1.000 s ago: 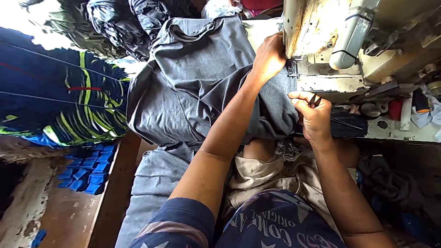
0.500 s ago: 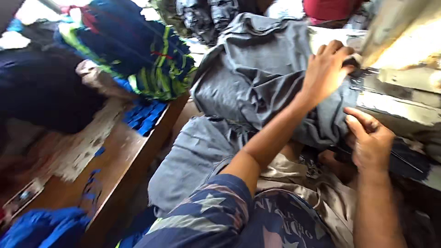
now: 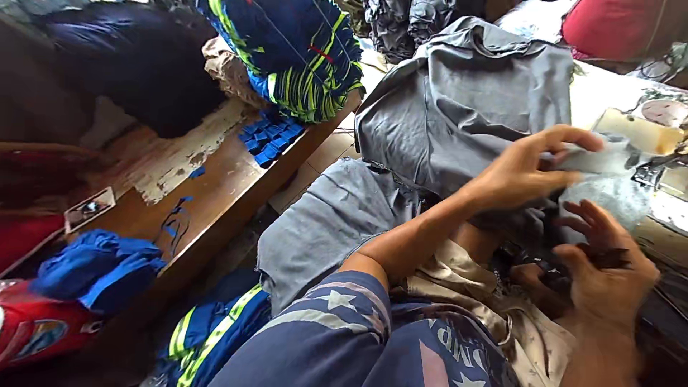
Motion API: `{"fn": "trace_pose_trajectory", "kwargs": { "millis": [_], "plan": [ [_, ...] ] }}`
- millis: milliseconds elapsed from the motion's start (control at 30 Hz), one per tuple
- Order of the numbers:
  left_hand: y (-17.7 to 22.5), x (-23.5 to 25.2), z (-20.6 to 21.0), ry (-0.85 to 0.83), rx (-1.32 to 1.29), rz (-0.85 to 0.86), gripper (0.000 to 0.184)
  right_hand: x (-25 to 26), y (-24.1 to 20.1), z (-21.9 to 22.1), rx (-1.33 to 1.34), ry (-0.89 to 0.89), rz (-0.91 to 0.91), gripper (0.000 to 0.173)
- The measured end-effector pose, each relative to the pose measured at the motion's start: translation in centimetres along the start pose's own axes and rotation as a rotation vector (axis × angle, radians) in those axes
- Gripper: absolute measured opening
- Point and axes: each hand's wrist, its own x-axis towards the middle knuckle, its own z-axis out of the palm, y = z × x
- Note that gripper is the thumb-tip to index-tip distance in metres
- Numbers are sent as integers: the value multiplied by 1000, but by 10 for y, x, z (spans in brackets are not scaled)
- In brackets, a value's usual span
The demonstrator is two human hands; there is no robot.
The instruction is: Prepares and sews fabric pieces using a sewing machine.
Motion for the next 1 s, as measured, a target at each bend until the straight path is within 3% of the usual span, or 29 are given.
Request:
{"fn": "trace_pose_trajectory", "kwargs": {
  "millis": [33,100,233,333,400,467,533,600,633,700,767,800,900,967,1000],
  "plan": [
    [17,2,13,-45,-72,22,37,0,0,11,80,-37,24,67],
    [35,10,31,-88,-161,96,36,-4,3,28,216,-83,120,41],
    [40,35,26,-62,-149,291,34,-22,20,34,370,-150,240,24],
    [47,46,6,-73,-57,302,33,-30,14,12,465,-206,158,21],
    [52,47,-6,-94,20,289,33,-23,-18,-11,490,-278,46,14],
    [59,43,-15,-129,98,291,31,-10,-55,-33,532,-326,-56,26],
    [63,39,-20,-144,146,311,25,-20,-44,-52,547,-324,-110,25],
    [57,42,-30,-123,272,328,17,-29,-15,-60,394,-227,22,19],
    [49,47,-38,-87,411,322,16,-31,-2,-56,374,-110,190,13],
    [30,59,-55,-18,875,176,22,-29,17,-40,391,138,499,10],
    [15,65,-57,-98,1050,-7,35,-24,20,-33,402,237,579,15],
    [11,64,-47,-157,1016,8,35,-20,16,-32,373,232,554,16],
    [4,54,2,-517,616,204,42,-5,-4,-33,256,159,414,12],
    [-1,52,23,-793,476,188,48,3,-17,-40,194,136,315,11],
    [-2,55,26,-885,466,150,42,6,-24,-45,160,129,288,12]
  ]
}}
